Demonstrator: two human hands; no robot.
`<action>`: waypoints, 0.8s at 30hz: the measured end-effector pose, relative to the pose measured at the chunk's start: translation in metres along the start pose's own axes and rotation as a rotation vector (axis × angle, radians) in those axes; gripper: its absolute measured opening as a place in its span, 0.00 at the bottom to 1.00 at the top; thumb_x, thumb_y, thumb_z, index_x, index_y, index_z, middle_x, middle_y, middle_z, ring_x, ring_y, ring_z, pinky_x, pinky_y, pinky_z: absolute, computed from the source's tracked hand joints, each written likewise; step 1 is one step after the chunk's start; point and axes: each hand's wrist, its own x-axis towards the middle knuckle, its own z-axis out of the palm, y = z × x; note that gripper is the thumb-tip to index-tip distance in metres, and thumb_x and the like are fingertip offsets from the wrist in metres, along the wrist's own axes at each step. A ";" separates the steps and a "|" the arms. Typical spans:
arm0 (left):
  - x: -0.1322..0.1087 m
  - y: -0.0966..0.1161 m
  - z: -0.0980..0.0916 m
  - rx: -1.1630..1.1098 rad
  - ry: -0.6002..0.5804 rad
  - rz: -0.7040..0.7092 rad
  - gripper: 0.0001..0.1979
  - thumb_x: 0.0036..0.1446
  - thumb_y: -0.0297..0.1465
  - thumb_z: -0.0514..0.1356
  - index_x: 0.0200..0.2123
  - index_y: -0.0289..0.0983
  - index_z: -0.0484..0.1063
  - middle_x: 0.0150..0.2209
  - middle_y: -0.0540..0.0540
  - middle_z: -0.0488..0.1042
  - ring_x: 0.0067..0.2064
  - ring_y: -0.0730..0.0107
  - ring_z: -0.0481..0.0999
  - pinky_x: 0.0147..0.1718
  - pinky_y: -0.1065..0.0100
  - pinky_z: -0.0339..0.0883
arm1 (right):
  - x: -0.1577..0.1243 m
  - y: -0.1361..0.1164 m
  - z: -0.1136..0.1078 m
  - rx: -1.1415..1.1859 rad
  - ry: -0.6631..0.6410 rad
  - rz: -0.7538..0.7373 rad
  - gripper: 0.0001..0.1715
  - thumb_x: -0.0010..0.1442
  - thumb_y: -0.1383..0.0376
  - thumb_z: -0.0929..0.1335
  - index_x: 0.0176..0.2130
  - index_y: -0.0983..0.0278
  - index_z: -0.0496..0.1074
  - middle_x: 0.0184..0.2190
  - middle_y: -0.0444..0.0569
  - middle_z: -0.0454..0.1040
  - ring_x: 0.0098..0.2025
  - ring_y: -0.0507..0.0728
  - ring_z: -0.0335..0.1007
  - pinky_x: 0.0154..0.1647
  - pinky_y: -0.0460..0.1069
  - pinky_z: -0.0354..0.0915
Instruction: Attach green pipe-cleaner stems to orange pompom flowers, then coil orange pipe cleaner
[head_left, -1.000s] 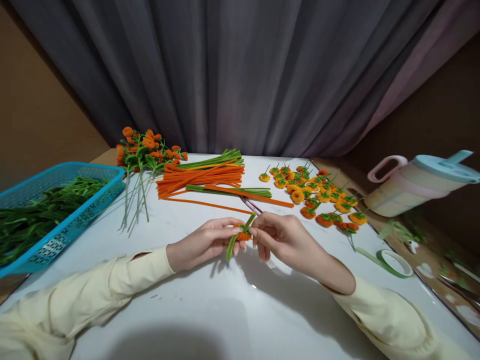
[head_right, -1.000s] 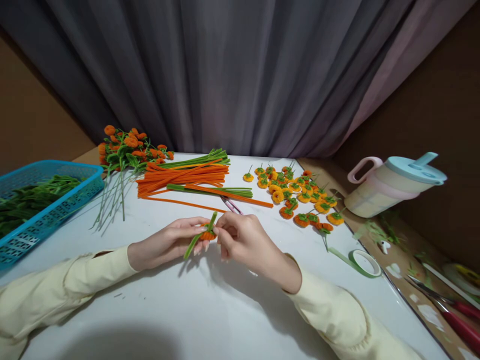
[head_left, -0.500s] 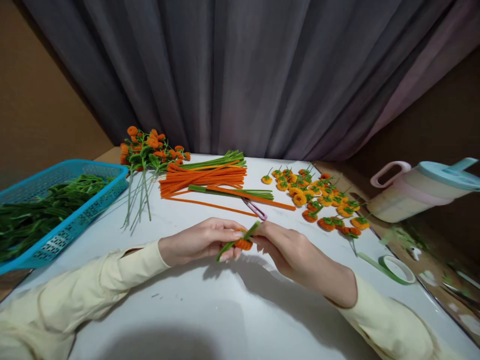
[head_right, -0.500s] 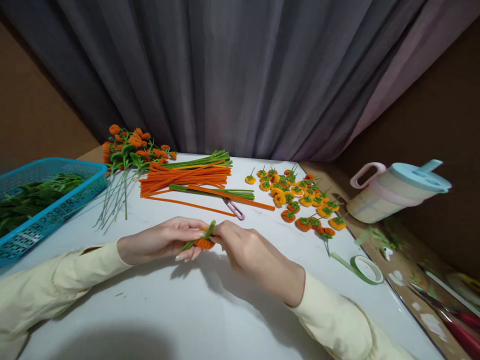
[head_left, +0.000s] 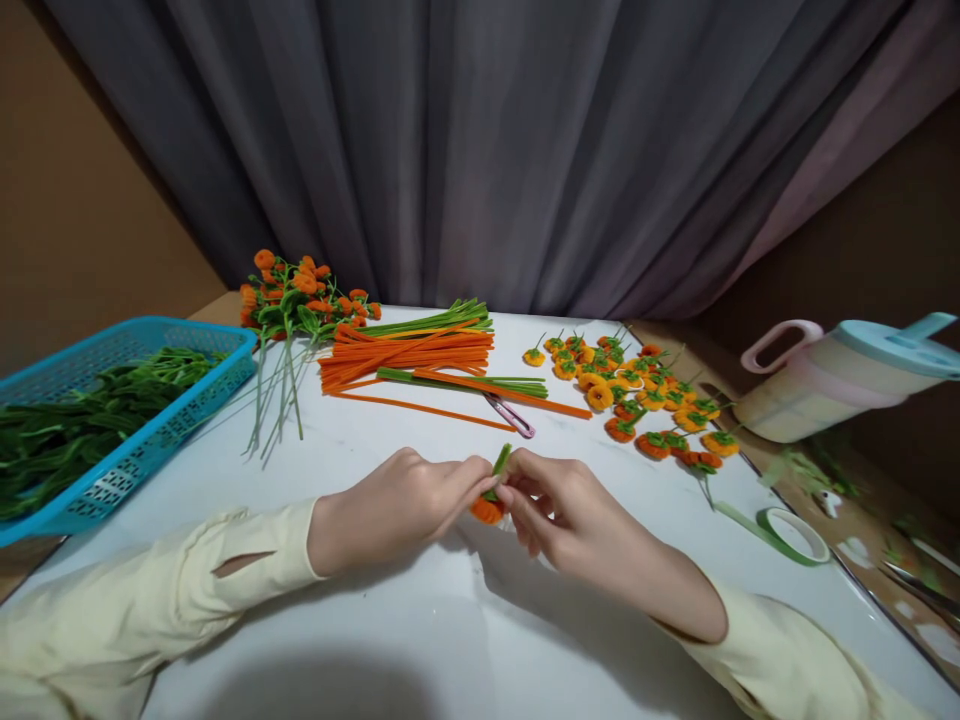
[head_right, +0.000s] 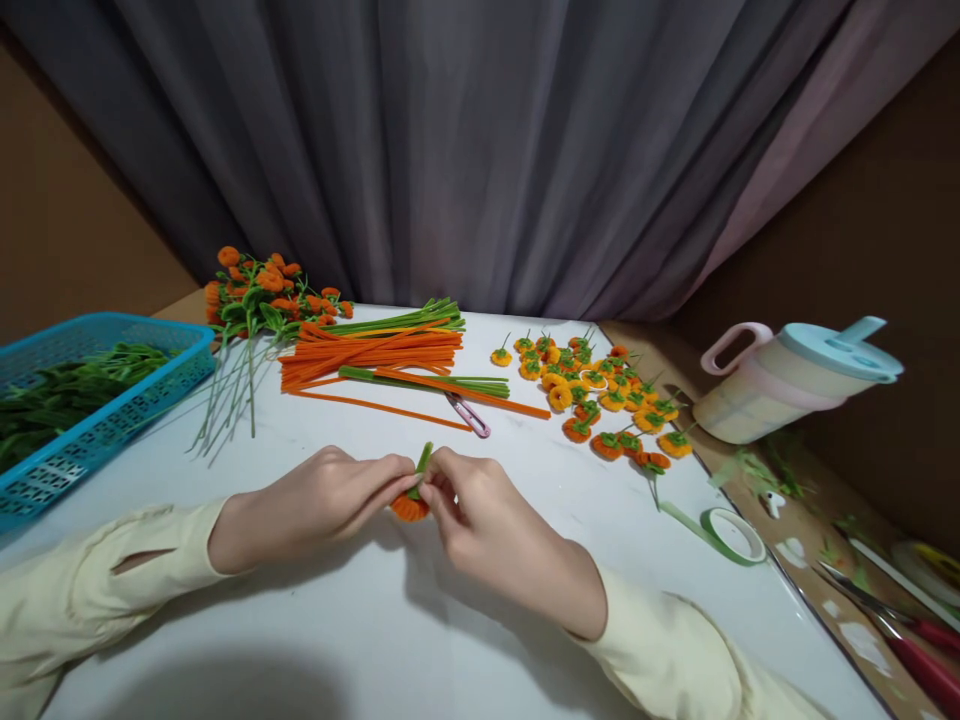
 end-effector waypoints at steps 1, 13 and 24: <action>0.000 0.001 0.000 -0.008 0.003 -0.031 0.13 0.66 0.32 0.41 0.37 0.36 0.63 0.23 0.51 0.71 0.19 0.74 0.68 0.18 0.73 0.50 | -0.001 -0.001 0.002 0.002 0.015 0.006 0.09 0.62 0.70 0.59 0.29 0.64 0.60 0.21 0.43 0.67 0.21 0.49 0.60 0.23 0.44 0.55; 0.000 0.007 0.002 -0.292 -0.018 -0.267 0.07 0.65 0.32 0.43 0.38 0.37 0.58 0.25 0.52 0.68 0.23 0.72 0.72 0.22 0.73 0.58 | 0.000 0.001 0.006 0.203 -0.025 0.160 0.09 0.64 0.65 0.57 0.33 0.64 0.60 0.21 0.41 0.67 0.21 0.49 0.65 0.25 0.45 0.62; -0.005 0.008 0.011 -0.085 0.144 -0.039 0.08 0.66 0.30 0.41 0.41 0.36 0.58 0.28 0.50 0.71 0.24 0.72 0.73 0.21 0.72 0.59 | 0.006 0.007 -0.005 0.354 -0.255 0.231 0.14 0.63 0.62 0.58 0.28 0.64 0.61 0.16 0.40 0.65 0.17 0.49 0.65 0.21 0.43 0.61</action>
